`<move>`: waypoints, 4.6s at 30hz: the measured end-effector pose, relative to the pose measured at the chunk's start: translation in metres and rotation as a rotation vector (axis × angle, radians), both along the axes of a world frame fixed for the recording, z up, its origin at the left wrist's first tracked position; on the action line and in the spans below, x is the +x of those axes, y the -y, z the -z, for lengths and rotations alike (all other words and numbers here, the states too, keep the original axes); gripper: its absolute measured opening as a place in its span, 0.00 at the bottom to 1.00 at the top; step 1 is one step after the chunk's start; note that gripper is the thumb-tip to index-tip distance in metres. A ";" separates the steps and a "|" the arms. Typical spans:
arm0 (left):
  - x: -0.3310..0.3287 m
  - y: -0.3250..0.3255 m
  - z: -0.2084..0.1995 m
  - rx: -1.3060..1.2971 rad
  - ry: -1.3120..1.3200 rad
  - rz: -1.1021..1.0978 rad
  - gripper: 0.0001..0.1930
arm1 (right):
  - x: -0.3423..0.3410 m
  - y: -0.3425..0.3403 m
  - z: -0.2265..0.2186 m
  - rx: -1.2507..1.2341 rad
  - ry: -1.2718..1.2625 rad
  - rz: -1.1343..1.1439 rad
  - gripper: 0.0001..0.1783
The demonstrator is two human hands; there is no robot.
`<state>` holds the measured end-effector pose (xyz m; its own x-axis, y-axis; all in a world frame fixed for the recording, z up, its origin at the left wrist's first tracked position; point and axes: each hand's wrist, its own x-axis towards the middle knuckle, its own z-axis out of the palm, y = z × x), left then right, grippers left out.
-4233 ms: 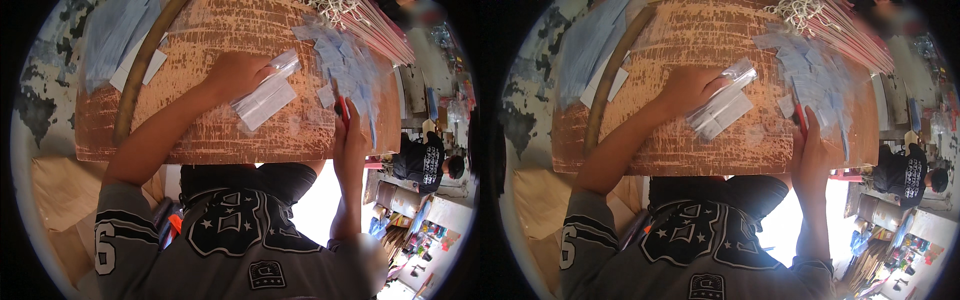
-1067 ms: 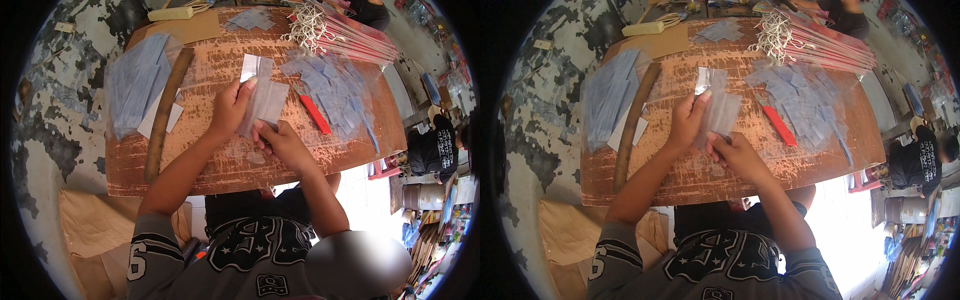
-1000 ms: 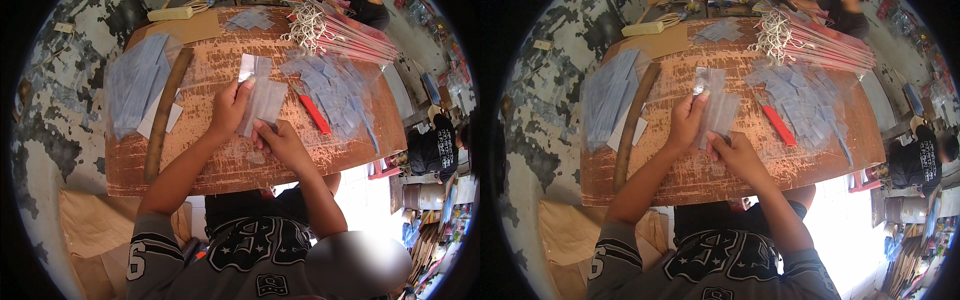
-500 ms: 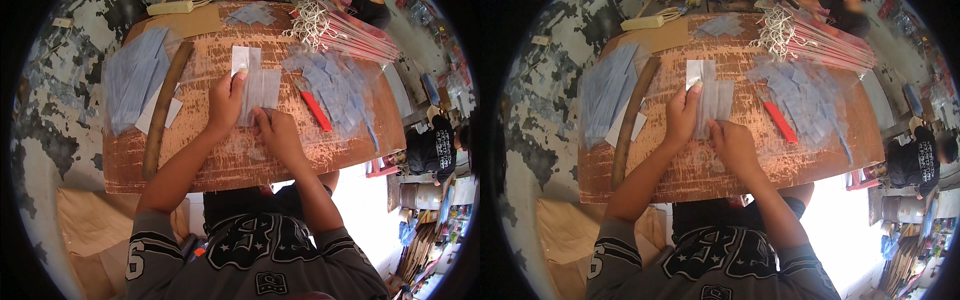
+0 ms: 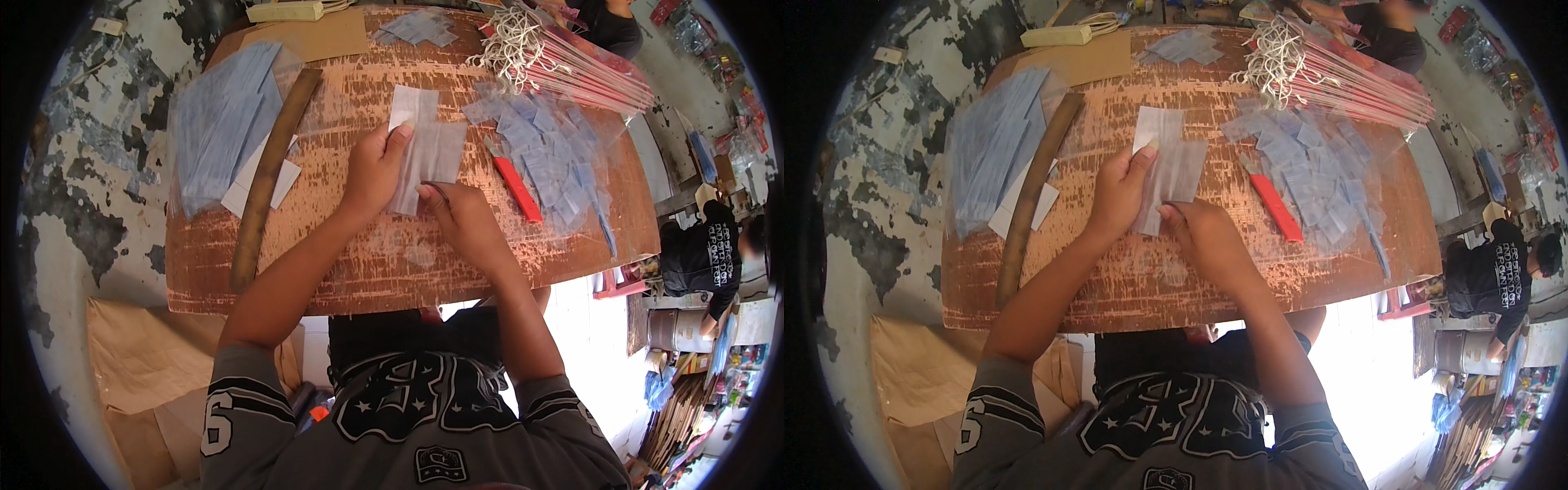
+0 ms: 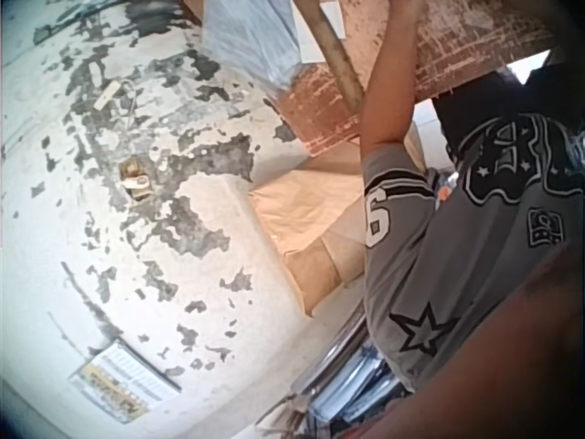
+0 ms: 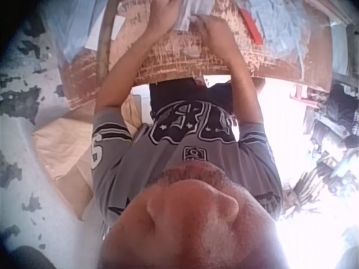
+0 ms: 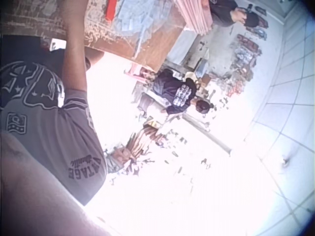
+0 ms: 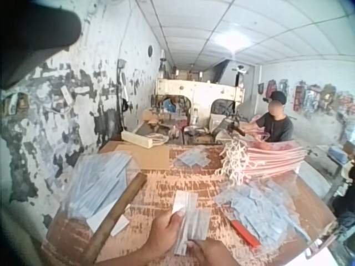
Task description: The person cuts a stack of white rectangular sheets using a red utility knife and a wooden ruler on a wooden table. They align the ruler, slice the material, and then fold the cut pieces. The person repeats this process for multiple sheets, handling them one at a time.
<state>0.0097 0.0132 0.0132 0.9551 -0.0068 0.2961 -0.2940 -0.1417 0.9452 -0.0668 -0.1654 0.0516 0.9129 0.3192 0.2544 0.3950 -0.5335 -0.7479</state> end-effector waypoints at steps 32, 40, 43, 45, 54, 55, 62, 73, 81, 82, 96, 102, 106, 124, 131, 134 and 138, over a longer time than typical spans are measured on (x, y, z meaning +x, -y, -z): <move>-0.008 0.007 -0.011 0.141 0.160 -0.003 0.21 | -0.013 0.009 0.002 0.407 -0.592 -0.044 0.24; -0.002 0.004 -0.004 0.050 0.049 -0.009 0.22 | -0.013 -0.005 0.008 0.107 -0.188 0.070 0.21; 0.001 -0.001 -0.002 0.069 -0.009 0.043 0.21 | -0.013 -0.003 0.009 -0.117 0.006 0.122 0.17; -0.002 -0.002 -0.008 0.077 -0.066 0.087 0.20 | -0.011 0.000 0.011 -0.213 0.120 0.101 0.14; -0.003 -0.003 -0.011 0.168 -0.059 0.038 0.22 | 0.002 0.019 0.007 -0.300 0.223 -0.081 0.15; -0.001 -0.004 -0.008 0.177 -0.054 0.037 0.22 | 0.002 0.019 0.010 -0.205 0.238 -0.088 0.15; -0.007 0.002 -0.006 0.131 0.074 -0.040 0.22 | -0.009 0.000 0.017 0.447 -0.315 -0.008 0.17; 0.001 -0.003 0.000 0.194 0.064 0.039 0.21 | 0.001 -0.004 0.035 0.290 -0.261 0.034 0.20; -0.004 0.000 0.003 0.229 0.033 0.041 0.21 | 0.008 0.012 0.041 0.235 -0.292 -0.117 0.20; -0.004 -0.001 0.005 0.208 0.035 0.043 0.21 | 0.009 0.012 0.039 0.257 -0.315 -0.128 0.21; -0.009 -0.001 0.001 0.207 -0.016 0.058 0.22 | 0.018 0.022 0.029 0.587 -0.896 -0.371 0.19; -0.002 -0.004 0.014 0.155 0.009 0.041 0.22 | 0.019 0.021 0.033 0.728 -1.030 -0.375 0.19; -0.004 0.001 0.009 0.093 0.027 -0.031 0.21 | 0.011 0.014 0.023 0.708 -0.974 -0.213 0.22; -0.008 0.001 -0.002 -0.013 -0.003 -0.194 0.22 | 0.011 -0.018 0.027 0.343 -0.074 0.161 0.30; -0.003 0.002 0.004 -0.284 0.040 -0.150 0.19 | 0.015 -0.016 0.021 0.328 -0.220 0.125 0.26; 0.000 0.000 0.005 -0.449 -0.026 -0.116 0.19 | 0.018 -0.018 0.026 0.368 -0.196 0.122 0.25; -0.003 -0.004 -0.013 -0.677 -0.227 0.095 0.19 | 0.020 -0.011 0.016 0.413 -0.265 0.113 0.25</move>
